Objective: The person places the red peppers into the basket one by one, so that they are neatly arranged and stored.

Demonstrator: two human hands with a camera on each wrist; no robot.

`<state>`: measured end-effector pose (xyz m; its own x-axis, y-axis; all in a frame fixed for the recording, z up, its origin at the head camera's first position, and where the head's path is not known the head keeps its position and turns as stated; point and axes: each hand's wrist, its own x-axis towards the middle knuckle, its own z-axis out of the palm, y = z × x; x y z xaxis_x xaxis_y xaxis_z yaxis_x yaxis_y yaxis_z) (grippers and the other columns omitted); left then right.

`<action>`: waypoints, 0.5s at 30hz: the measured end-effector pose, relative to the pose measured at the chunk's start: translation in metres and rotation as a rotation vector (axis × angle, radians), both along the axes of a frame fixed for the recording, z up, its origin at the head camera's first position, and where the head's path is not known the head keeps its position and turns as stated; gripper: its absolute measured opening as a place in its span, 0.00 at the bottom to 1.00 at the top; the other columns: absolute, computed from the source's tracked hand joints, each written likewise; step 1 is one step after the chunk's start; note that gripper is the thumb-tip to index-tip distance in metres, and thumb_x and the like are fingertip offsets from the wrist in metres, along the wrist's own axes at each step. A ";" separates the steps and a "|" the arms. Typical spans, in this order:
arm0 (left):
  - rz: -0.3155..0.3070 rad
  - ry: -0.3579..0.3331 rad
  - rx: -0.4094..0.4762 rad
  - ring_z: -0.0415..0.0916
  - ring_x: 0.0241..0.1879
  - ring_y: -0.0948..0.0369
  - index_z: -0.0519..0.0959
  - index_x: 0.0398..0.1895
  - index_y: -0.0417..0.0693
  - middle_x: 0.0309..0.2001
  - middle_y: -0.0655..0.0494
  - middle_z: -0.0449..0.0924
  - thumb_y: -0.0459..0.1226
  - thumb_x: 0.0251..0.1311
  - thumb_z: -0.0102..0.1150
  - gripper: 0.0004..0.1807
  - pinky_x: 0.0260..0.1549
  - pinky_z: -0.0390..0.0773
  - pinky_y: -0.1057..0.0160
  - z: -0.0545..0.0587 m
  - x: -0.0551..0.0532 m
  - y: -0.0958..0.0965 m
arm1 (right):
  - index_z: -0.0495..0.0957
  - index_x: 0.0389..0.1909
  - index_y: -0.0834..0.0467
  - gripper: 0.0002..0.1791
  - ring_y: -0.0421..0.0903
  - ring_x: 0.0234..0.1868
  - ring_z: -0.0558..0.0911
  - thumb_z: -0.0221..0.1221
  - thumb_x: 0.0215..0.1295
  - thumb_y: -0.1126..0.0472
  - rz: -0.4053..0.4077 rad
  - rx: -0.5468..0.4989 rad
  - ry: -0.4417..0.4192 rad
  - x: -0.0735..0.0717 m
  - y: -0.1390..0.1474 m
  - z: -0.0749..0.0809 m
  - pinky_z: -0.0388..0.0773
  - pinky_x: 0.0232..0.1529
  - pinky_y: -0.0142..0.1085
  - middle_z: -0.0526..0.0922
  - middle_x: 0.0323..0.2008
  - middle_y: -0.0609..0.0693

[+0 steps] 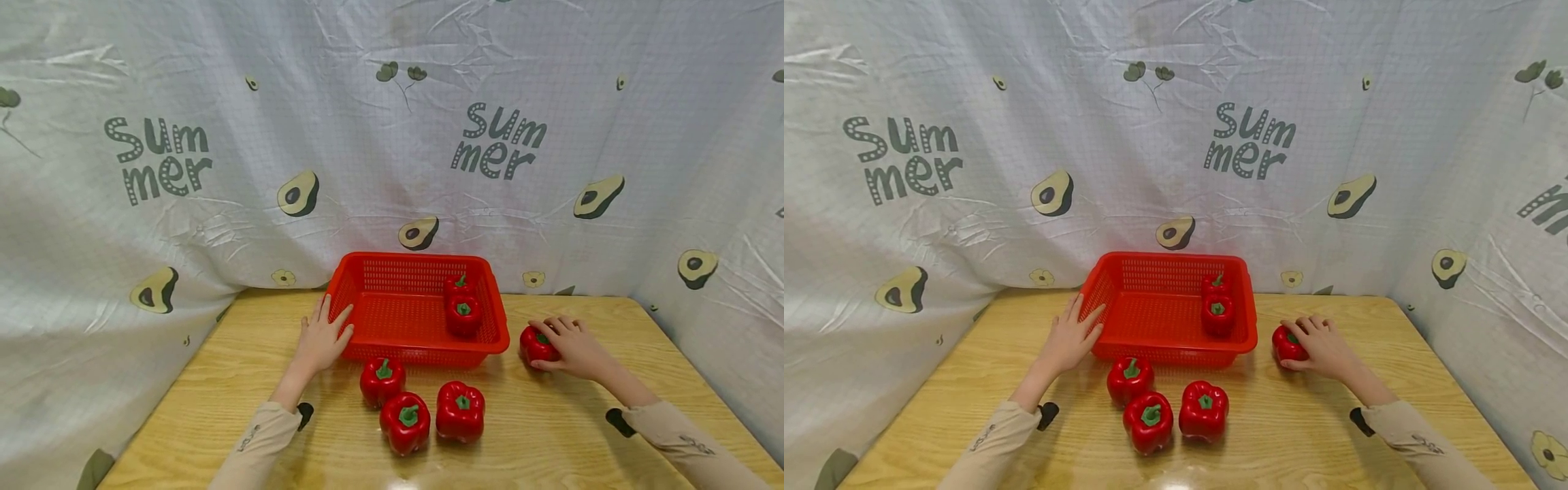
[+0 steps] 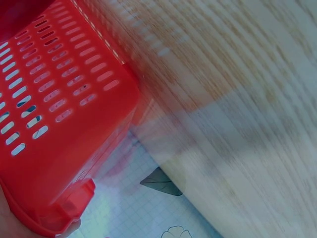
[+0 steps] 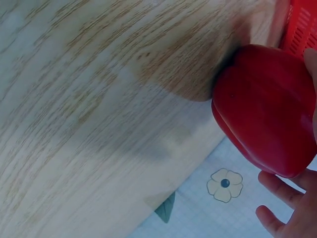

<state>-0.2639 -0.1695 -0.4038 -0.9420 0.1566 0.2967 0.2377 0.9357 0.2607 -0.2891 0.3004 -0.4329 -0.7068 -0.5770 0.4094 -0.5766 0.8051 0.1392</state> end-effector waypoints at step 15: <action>0.000 -0.002 0.002 0.42 0.68 0.42 0.64 0.63 0.52 0.67 0.34 0.47 0.46 0.63 0.40 0.25 0.53 0.53 0.31 0.000 0.000 0.000 | 0.70 0.52 0.58 0.40 0.57 0.45 0.71 0.66 0.39 0.40 0.008 -0.024 -0.007 0.000 -0.002 0.014 0.63 0.42 0.54 0.74 0.42 0.57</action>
